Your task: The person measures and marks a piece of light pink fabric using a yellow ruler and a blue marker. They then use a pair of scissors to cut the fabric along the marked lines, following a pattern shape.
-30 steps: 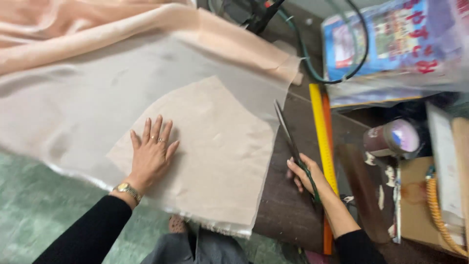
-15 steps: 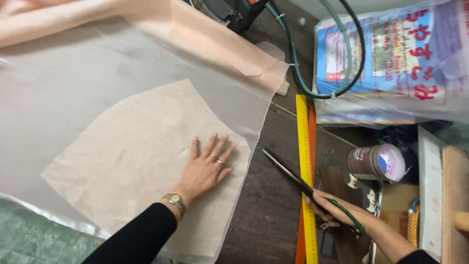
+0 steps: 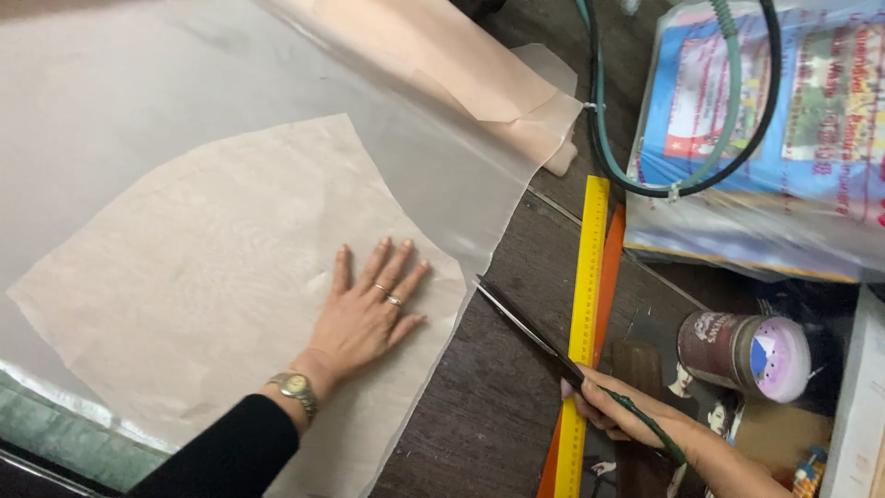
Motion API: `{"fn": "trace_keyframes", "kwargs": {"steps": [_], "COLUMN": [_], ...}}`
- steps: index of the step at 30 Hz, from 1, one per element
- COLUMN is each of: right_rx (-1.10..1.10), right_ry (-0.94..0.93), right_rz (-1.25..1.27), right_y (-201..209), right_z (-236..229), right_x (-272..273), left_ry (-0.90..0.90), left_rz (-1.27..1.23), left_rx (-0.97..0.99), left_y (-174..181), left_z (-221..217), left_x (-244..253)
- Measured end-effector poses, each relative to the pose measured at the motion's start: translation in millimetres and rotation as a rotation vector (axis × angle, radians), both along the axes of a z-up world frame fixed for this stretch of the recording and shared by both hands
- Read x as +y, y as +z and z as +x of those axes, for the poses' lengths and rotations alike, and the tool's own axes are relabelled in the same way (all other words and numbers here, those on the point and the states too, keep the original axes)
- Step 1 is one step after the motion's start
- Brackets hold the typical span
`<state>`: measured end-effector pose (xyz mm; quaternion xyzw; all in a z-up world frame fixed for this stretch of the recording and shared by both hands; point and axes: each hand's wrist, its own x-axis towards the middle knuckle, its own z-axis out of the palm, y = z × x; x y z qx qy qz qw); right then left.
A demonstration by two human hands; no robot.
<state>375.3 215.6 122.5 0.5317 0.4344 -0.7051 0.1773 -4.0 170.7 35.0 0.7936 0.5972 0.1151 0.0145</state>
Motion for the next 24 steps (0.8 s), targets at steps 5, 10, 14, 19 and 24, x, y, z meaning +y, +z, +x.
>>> {"fn": "trace_keyframes", "kwargs": {"steps": [5,10,14,19,24], "right_rx": [-0.115,-0.123,0.153,0.214,-0.095], "right_ry": [-0.034,0.329,0.564,0.628,0.758], "right_rz": [0.012,0.219,0.471,0.494,0.512], "right_y": [-5,1,-22,-30,-48], "right_z": [-8,-29,-21,-17,1], "right_x": [18,45,63,77,78], "left_ry": [-0.082,-0.105,-0.105,-0.096,-0.094], "left_rz": [0.095,0.098,0.097,0.082,0.089], "left_rx": [-0.057,-0.035,-0.076,-0.081,-0.081], "left_y": [-1,0,2,2,4], "left_z": [-24,-25,-24,-24,-24], "left_x": [-1,-3,-1,0,-1]}}
